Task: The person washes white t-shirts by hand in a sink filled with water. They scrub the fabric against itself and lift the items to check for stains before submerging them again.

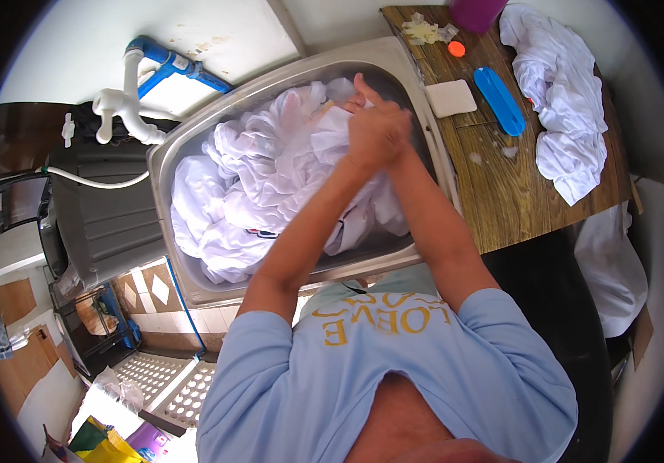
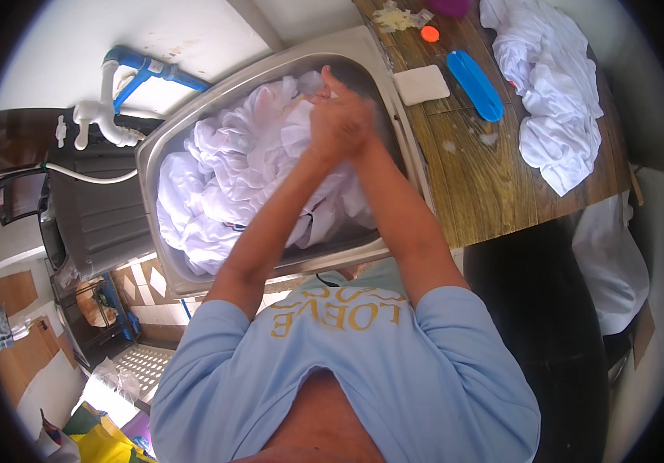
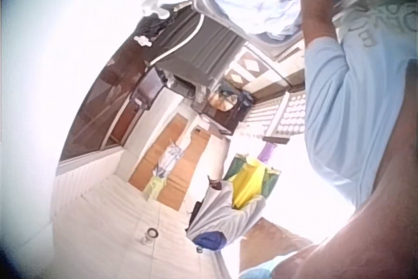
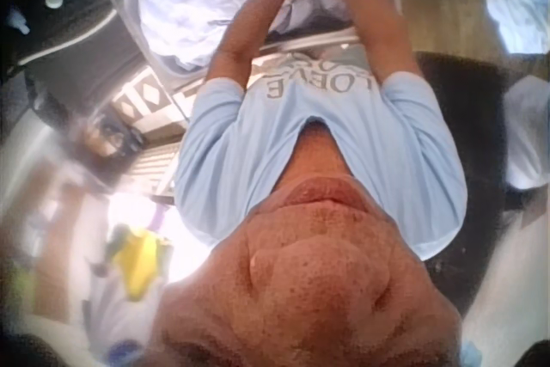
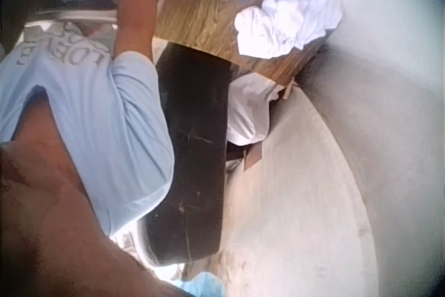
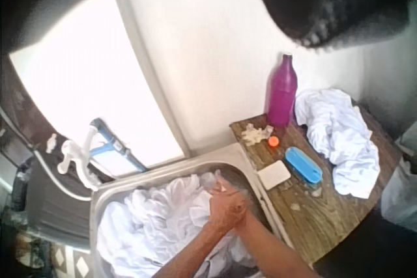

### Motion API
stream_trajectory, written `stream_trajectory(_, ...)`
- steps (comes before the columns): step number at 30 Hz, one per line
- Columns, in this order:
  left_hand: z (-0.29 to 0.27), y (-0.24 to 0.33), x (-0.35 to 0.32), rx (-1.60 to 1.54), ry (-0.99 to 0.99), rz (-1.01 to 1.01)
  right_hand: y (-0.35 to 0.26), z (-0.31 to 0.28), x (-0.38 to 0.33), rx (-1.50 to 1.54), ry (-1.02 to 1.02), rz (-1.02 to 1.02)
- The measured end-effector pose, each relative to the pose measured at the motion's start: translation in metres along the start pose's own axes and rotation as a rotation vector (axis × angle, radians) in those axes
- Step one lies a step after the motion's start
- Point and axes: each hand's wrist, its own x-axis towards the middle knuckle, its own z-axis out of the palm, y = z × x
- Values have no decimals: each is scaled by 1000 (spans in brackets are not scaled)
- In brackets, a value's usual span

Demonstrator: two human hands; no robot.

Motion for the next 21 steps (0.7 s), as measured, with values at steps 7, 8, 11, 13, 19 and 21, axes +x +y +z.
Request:
stream_trajectory(7, -3, -21, 21, -33, 40, -126, -1, 54, 19, 161, 544, 278)
stream_trajectory(8, 9, -10, 15, -46, 59, -21, -1, 32, 19, 341, 196, 213)
stream_trajectory(11, 23, -1, 7, -65, 45, 68, 9, -15, 26, 507, -160, 205)
stream_trajectory(13, 8, -25, 12, -47, 125, -16, 6, 30, 25, 322, 242, 275)
stream_trajectory(19, 17, 0, 4, 28, -9, 15, 13, 2, 21, 338, -157, 38)
stream_trajectory(21, 14, -9, 3, -5, 34, 71, 10, -14, 25, 510, -309, 156)
